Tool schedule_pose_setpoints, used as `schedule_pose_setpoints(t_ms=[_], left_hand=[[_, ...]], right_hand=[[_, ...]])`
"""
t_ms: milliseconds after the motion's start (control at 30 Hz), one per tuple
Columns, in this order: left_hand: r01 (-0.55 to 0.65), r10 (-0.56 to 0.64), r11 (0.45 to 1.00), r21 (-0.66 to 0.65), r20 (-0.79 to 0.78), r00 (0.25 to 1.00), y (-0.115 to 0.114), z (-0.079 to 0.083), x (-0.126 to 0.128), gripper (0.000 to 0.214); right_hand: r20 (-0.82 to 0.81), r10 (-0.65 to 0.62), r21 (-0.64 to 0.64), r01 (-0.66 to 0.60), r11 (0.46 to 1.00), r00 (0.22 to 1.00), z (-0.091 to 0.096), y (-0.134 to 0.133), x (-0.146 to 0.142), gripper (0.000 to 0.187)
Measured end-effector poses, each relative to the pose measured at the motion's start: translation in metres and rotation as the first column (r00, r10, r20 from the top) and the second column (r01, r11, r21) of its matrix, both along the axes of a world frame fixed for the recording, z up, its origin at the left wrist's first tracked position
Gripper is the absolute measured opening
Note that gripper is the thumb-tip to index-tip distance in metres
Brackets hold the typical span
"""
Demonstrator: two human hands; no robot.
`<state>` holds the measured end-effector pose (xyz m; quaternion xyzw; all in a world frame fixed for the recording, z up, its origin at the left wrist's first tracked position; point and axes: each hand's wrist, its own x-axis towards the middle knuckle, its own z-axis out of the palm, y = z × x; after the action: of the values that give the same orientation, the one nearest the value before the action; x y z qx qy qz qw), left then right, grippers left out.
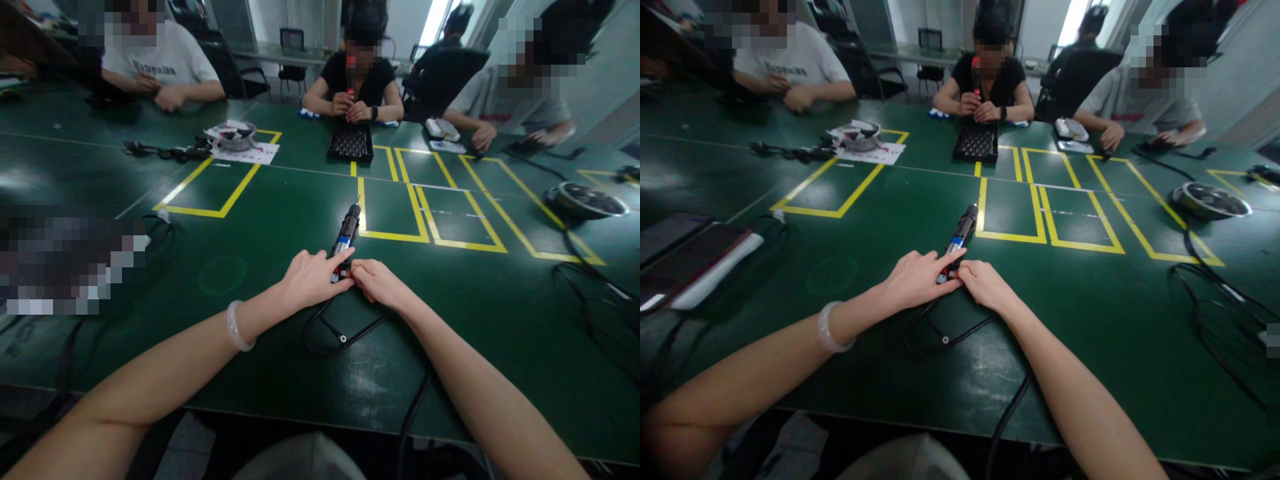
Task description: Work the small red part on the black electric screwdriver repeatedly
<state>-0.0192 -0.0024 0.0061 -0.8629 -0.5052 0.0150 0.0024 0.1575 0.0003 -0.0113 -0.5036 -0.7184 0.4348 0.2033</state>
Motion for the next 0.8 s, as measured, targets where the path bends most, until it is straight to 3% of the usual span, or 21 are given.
schedule_pose_setpoints(t_ms=[267, 467, 633, 800], left_hand=[[-0.038, 0.037, 0.999, 0.024, 0.036, 0.999, 0.001, -0.001, -0.003, 0.064], [-0.065, 0.065, 0.998, -0.005, -0.037, 0.997, 0.009, 0.004, -0.019, 0.066], [-0.151, 0.147, 0.988, -0.026, -0.101, 0.984, 0.025, 0.008, -0.057, 0.069], [-0.286, 0.277, 0.957, -0.055, -0.128, 0.952, 0.057, 0.008, -0.111, 0.071]], right_hand=[[-0.080, -0.036, 0.056, 0.040, 0.998, 0.996, -0.005, 0.000, 0.006, 0.033], [-0.181, -0.176, 0.000, 0.179, 0.984, 0.968, -0.011, 0.008, 0.020, 0.042], [-0.171, -0.182, -0.005, 0.184, 0.983, 0.968, -0.012, 0.011, 0.023, 0.043], [-0.117, -0.145, 0.070, 0.153, 0.986, 0.983, -0.015, 0.011, 0.022, 0.043]])
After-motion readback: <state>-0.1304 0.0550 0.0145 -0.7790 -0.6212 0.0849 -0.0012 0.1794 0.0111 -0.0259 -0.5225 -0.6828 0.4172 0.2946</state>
